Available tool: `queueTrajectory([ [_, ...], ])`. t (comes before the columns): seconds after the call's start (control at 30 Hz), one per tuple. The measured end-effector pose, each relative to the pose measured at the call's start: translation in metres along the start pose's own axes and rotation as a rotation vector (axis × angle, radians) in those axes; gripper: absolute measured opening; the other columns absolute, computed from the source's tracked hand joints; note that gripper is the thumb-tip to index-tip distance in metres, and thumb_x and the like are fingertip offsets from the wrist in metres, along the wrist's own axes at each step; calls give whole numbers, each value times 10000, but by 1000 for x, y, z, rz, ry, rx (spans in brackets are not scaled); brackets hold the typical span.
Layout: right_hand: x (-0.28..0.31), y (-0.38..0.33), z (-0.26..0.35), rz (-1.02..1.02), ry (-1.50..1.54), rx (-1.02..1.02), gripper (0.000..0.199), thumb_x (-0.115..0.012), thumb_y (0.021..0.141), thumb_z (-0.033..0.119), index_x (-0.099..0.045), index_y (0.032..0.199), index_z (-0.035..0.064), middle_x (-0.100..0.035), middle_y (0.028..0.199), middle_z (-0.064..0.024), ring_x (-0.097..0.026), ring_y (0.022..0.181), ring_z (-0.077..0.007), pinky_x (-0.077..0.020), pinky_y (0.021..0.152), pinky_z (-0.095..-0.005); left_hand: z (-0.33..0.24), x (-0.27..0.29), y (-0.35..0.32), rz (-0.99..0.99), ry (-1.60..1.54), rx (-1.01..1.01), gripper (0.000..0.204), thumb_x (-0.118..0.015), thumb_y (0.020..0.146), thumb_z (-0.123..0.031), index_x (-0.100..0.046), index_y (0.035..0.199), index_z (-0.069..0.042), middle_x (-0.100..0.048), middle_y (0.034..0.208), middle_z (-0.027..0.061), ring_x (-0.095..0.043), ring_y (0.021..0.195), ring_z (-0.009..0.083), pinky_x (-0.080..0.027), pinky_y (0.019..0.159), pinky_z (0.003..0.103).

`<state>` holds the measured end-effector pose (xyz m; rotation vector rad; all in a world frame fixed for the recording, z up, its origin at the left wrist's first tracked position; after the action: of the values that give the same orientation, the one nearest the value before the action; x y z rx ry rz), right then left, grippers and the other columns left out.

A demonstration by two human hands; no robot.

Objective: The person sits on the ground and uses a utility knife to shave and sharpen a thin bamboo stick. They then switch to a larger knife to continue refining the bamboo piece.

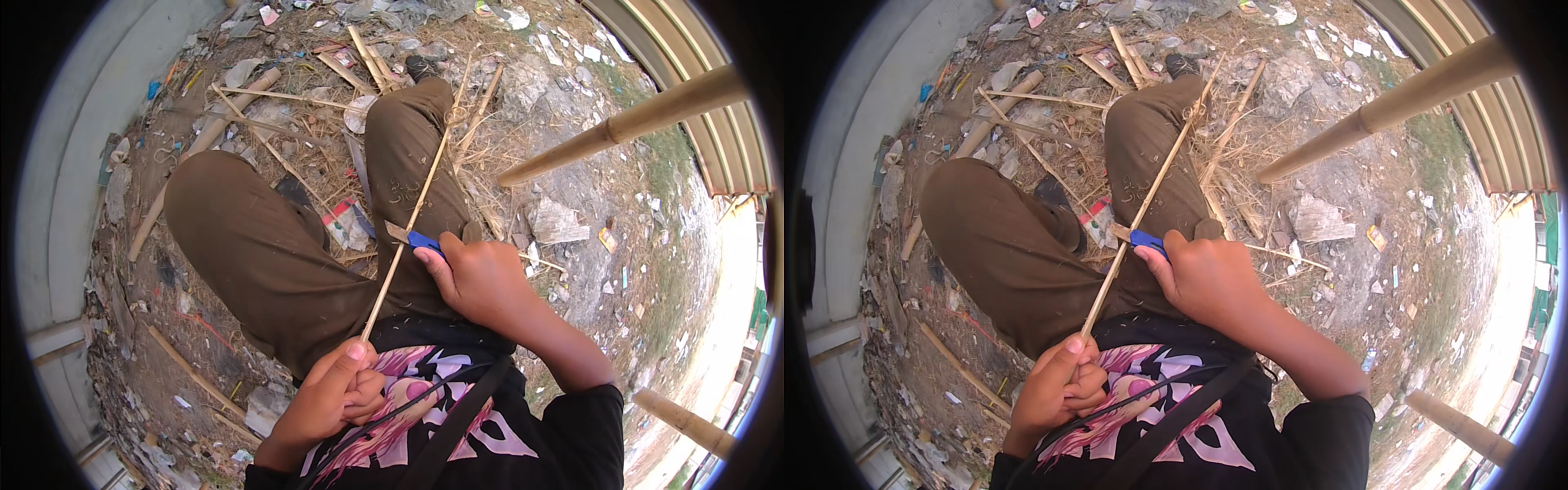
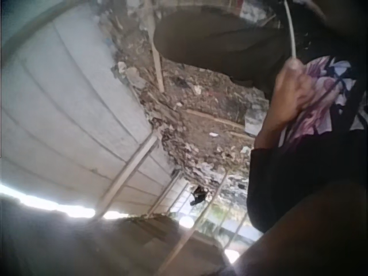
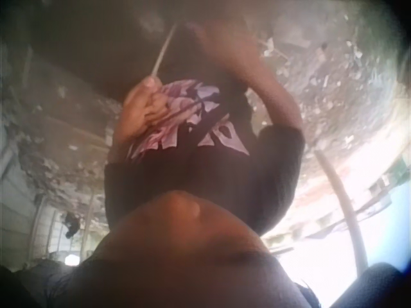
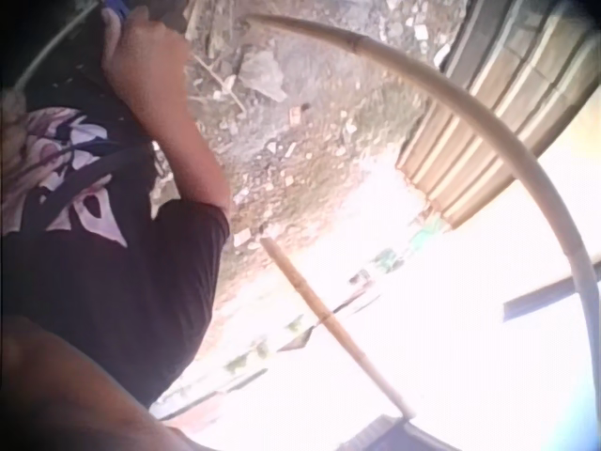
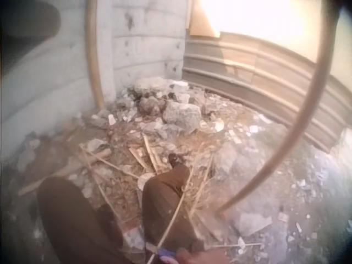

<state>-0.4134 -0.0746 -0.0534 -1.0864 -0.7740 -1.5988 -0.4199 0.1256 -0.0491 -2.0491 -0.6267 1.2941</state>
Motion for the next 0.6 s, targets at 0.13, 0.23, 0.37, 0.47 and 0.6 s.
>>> queueTrajectory([
  [0.13, 5, -18, 21, 12, 87, 81, 458, -538, 1012, 437, -547, 742, 67, -546, 499, -149, -591, 457, -372, -440, 424, -464, 1, 2, -4, 21, -11, -3, 336, -343, 1098, -406, -425, 927, -129, -312, 552, -45, -236, 454, 44, -229, 455, 230],
  [0.23, 5, -9, 4, -52, -70, 8, 498, -538, 1002, 470, -572, 706, 71, -567, 485, -137, -599, 421, -341, -461, 394, -437, 3, 2, -4, 16, 7, -18, 337, -341, 1100, -398, -423, 916, -128, -313, 546, -47, -234, 447, 44, -231, 449, 229],
  [0.37, 7, 10, -25, -87, -57, -108, 482, -520, 1015, 450, -572, 751, 50, -567, 517, -173, -595, 469, -396, -461, 443, -488, 1, -2, -7, 5, 26, -28, 336, -338, 1101, -390, -420, 912, -125, -316, 544, -48, -228, 441, 44, -224, 442, 225],
  [0.47, 5, -9, 9, 24, 26, 39, 496, -500, 1018, 468, -583, 758, 55, -568, 527, -185, -602, 483, -402, -463, 458, -498, -1, 2, -11, -14, -43, -23, 336, -347, 1099, -385, -422, 909, -118, -319, 541, -45, -234, 436, 41, -221, 435, 225],
  [0.6, 1, 15, -49, -36, -27, -169, 530, -458, 1028, 484, -617, 784, 42, -594, 562, -196, -621, 538, -423, -491, 502, -512, 5, 4, -12, -10, -51, -5, 331, -364, 1094, -381, -425, 908, -114, -316, 528, -49, -240, 422, 36, -225, 424, 230],
])
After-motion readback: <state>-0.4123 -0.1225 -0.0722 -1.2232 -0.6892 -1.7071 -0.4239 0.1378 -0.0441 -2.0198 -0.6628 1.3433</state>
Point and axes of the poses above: each hand's wrist, its own y-axis towards the middle knuckle, its own x-axis out of the back of the hand, z = x × y, the point moved 9 cm from there along y, towards the middle knuckle
